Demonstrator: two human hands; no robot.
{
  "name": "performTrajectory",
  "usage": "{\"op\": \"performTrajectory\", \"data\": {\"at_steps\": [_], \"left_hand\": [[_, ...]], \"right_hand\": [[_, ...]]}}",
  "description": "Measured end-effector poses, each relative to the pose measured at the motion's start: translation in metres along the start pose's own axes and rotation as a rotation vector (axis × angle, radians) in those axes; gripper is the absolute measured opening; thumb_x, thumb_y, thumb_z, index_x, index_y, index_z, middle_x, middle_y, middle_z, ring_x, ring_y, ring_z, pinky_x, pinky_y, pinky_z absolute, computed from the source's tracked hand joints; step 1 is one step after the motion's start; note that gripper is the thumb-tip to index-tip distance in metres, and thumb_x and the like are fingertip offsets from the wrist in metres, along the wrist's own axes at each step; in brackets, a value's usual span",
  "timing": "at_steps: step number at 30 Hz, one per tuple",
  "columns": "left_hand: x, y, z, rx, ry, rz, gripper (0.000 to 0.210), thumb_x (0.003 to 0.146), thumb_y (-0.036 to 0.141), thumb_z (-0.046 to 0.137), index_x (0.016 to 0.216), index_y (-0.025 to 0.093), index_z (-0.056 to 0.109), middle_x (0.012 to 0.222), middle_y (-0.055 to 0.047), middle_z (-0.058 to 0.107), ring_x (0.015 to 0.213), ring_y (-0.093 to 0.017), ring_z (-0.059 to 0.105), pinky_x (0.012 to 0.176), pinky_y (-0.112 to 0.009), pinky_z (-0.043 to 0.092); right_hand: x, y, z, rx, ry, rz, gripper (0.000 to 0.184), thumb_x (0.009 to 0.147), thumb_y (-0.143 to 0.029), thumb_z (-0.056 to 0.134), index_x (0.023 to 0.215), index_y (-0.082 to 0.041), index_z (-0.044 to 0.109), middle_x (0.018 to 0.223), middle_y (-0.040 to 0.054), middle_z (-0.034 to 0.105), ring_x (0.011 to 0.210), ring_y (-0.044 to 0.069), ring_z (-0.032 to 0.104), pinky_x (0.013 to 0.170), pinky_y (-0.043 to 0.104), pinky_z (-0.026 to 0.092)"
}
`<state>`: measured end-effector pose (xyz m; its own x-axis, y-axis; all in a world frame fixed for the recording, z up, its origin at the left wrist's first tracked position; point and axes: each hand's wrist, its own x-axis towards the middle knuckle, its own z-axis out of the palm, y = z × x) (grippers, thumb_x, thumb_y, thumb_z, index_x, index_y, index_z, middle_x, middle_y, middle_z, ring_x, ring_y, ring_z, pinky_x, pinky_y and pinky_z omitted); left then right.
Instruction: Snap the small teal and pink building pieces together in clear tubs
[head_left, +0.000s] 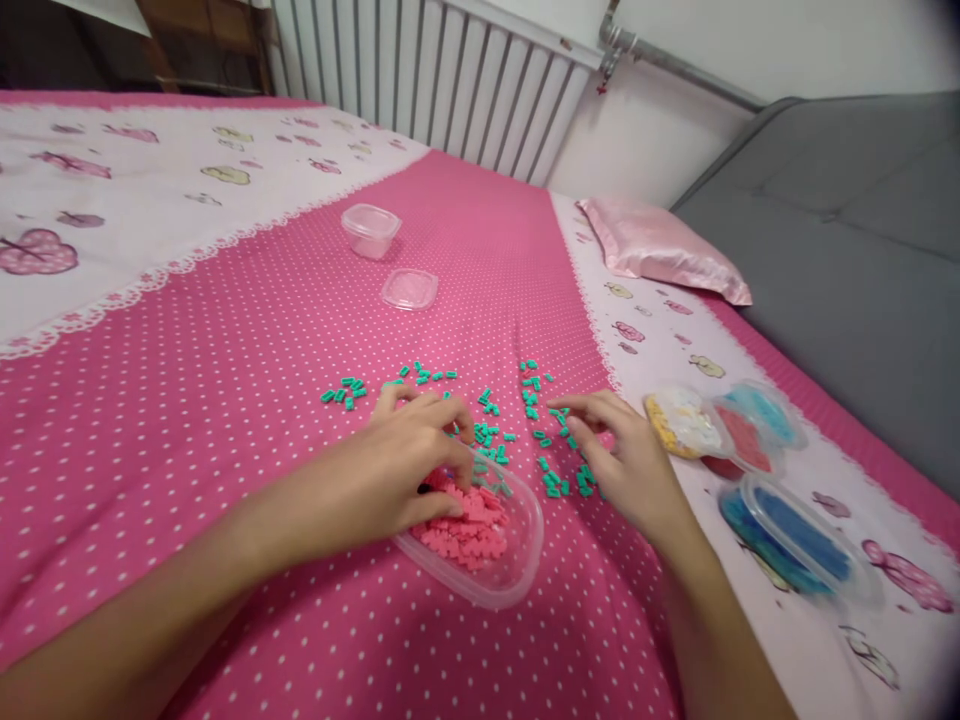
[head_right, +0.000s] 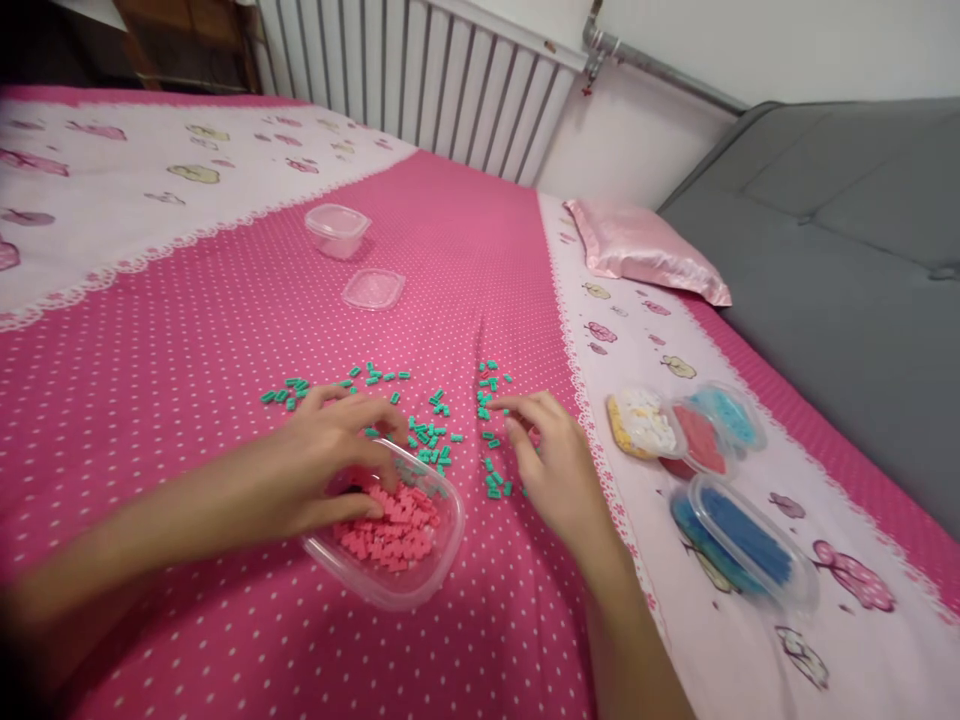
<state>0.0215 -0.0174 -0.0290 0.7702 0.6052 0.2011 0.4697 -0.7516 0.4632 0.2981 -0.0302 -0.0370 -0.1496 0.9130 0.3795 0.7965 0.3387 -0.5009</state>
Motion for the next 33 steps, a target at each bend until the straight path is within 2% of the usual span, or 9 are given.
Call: {"op": "performTrajectory", "data": {"at_steps": [7,9,12,14,19,22,24,29,33], "left_hand": [[0.000,0.002,-0.004,-0.084,-0.083,-0.052,0.007,0.093,0.028,0.073,0.090,0.022,0.074,0.113,-0.005,0.065,0.109,-0.024,0.058,0.091,-0.036,0.038],[0.000,0.002,-0.005,-0.107,-0.091,-0.070,0.007,0.092,0.028,0.073,0.090,0.021,0.073,0.110,-0.005,0.064,0.107,-0.024,0.059,0.088,-0.035,0.040],[-0.001,0.004,-0.005,-0.104,-0.116,-0.107,0.005,0.090,0.026,0.075,0.092,0.021,0.073,0.110,-0.005,0.064,0.106,-0.024,0.058,0.089,-0.036,0.041],[-0.001,0.004,-0.007,-0.102,-0.121,-0.114,0.005,0.091,0.025,0.075,0.092,0.021,0.073,0.111,-0.005,0.063,0.108,-0.024,0.058,0.091,-0.037,0.041],[0.000,0.005,-0.010,-0.103,-0.097,-0.114,0.009,0.094,0.029,0.072,0.092,0.021,0.074,0.107,-0.005,0.062,0.105,-0.023,0.059,0.089,-0.035,0.043],[0.001,0.005,-0.009,-0.122,-0.076,-0.110,0.007,0.094,0.028,0.071,0.093,0.022,0.075,0.110,-0.004,0.063,0.106,-0.022,0.060,0.090,-0.034,0.042],[0.001,0.004,-0.008,-0.116,-0.062,-0.111,0.007,0.095,0.028,0.071,0.094,0.024,0.076,0.111,-0.003,0.064,0.106,-0.022,0.059,0.091,-0.035,0.041],[-0.001,0.003,-0.006,-0.088,-0.052,-0.106,0.012,0.097,0.032,0.067,0.094,0.024,0.075,0.107,-0.004,0.063,0.107,-0.023,0.057,0.089,-0.035,0.040],[-0.001,0.004,-0.009,-0.121,-0.038,-0.101,0.010,0.098,0.027,0.066,0.094,0.023,0.075,0.111,-0.003,0.063,0.107,-0.021,0.057,0.089,-0.033,0.040]], "right_hand": [[0.065,0.018,0.037,-0.276,-0.085,0.091,0.027,0.100,-0.017,0.052,0.115,-0.019,0.075,0.118,0.0126,0.072,0.117,0.029,0.063,0.106,0.055,0.043],[0.077,0.023,0.049,-0.346,-0.113,0.128,0.023,0.100,-0.026,0.060,0.119,-0.018,0.071,0.121,0.0105,0.070,0.115,0.028,0.065,0.103,0.055,0.049],[0.085,0.029,0.059,-0.395,-0.144,0.152,0.038,0.098,-0.040,0.066,0.129,-0.019,0.063,0.130,0.0094,0.065,0.111,0.024,0.067,0.094,0.048,0.058],[0.083,0.029,0.060,-0.399,-0.142,0.153,0.038,0.098,-0.041,0.066,0.129,-0.018,0.063,0.130,0.0093,0.065,0.110,0.024,0.067,0.093,0.047,0.058],[0.065,0.004,0.044,-0.315,-0.032,0.118,0.012,0.097,-0.020,0.061,0.094,-0.017,0.073,0.101,0.0085,0.076,0.110,0.028,0.063,0.104,0.055,0.042],[0.044,-0.024,0.027,-0.196,0.006,0.054,0.009,0.095,-0.021,0.064,0.097,-0.019,0.072,0.102,0.0065,0.077,0.102,0.024,0.065,0.095,0.042,0.046],[0.030,-0.042,0.015,-0.099,-0.049,0.014,0.013,0.095,-0.018,0.063,0.100,-0.022,0.073,0.098,0.0021,0.078,0.089,0.018,0.068,0.082,0.032,0.050],[0.004,-0.068,-0.007,0.131,-0.422,0.032,0.017,0.089,-0.012,0.066,0.083,-0.026,0.074,0.080,-0.0058,0.078,0.073,0.014,0.071,0.069,0.027,0.050],[-0.011,-0.074,-0.012,0.006,-0.353,-0.005,0.015,0.087,-0.015,0.067,0.084,-0.028,0.073,0.081,-0.0065,0.077,0.072,0.016,0.072,0.067,0.030,0.050]]}}
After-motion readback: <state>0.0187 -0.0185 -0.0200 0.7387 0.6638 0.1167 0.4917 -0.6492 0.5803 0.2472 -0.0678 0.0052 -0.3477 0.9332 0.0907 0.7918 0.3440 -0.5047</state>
